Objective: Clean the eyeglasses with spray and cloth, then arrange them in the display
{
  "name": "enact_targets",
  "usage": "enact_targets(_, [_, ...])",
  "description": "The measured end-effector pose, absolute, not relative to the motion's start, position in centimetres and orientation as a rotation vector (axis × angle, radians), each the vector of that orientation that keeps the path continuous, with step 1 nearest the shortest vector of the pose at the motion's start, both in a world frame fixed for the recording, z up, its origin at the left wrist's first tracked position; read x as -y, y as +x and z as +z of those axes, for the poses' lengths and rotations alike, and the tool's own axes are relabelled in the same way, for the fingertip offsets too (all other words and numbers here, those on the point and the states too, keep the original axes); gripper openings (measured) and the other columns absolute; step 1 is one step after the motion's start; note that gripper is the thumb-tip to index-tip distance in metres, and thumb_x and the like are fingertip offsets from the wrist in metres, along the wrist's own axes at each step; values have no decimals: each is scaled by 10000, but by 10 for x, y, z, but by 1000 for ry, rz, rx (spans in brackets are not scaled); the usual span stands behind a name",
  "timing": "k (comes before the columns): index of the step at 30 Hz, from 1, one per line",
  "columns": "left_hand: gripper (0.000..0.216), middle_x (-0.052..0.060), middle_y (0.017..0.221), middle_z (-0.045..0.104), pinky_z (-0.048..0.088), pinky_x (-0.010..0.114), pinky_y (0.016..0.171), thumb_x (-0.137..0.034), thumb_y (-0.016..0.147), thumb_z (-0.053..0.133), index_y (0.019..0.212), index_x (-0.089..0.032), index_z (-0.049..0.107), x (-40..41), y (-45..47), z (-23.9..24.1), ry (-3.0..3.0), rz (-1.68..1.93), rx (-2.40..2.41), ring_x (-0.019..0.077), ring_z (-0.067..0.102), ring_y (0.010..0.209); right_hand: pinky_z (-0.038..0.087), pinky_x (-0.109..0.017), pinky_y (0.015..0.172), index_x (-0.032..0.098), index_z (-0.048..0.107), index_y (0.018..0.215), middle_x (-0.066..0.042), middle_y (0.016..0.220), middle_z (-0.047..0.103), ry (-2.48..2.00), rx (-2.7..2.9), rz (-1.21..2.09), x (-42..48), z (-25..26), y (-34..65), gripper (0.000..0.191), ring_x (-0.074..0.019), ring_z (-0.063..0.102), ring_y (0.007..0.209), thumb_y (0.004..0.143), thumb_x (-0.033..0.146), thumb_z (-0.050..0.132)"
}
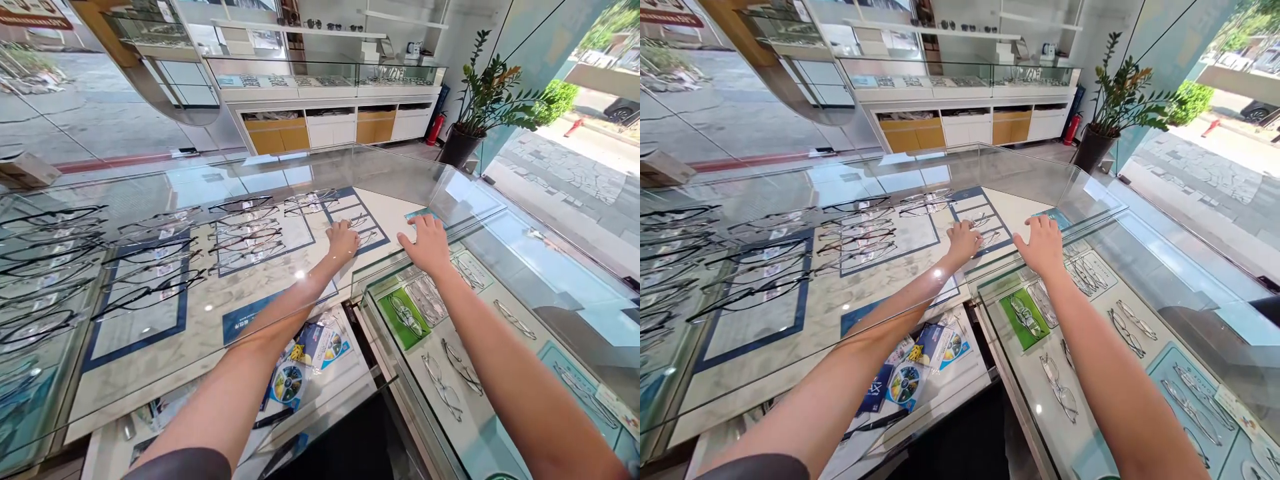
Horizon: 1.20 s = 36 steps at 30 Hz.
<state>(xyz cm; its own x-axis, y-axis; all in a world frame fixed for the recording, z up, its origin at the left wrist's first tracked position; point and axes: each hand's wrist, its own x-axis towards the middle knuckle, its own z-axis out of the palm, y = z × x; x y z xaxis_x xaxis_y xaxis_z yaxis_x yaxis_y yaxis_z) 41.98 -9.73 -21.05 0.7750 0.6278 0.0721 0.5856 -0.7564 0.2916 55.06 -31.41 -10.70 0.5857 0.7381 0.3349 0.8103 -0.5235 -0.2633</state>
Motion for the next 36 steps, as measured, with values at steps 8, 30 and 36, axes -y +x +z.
enact_targets(8, [282, 199, 1483, 571, 311, 553, 1130, -267, 1025, 596, 1044, -190, 867, 87, 466, -222, 2736, 90, -902, 424, 394, 1411, 494, -583, 1054, 201, 685, 1323, -194, 1389, 671, -2411, 1232, -235, 315, -107, 548, 453, -435, 579, 1251, 1022, 520, 569])
enact_targets(30, [324, 193, 1399, 646, 344, 504, 1075, -330, 1062, 569, 1064, -191, 862, 82, 479, -225, 2679, -16, -974, 398, 432, 1367, 484, -619, 1090, 240, 677, 1314, -180, 1407, 669, -2396, 1193, -170, 317, -103, 544, 426, -444, 562, 1311, 1018, 524, 559])
enact_targets(36, [290, 193, 1380, 674, 349, 528, 1096, -364, 1023, 630, 979, -195, 862, 80, 482, -224, 2644, -29, -1012, 423, 451, 1385, 482, -611, 1098, 224, 674, 1325, -184, 1425, 665, -2421, 1188, -154, 316, -102, 544, 437, -443, 561, 1328, 1028, 520, 552])
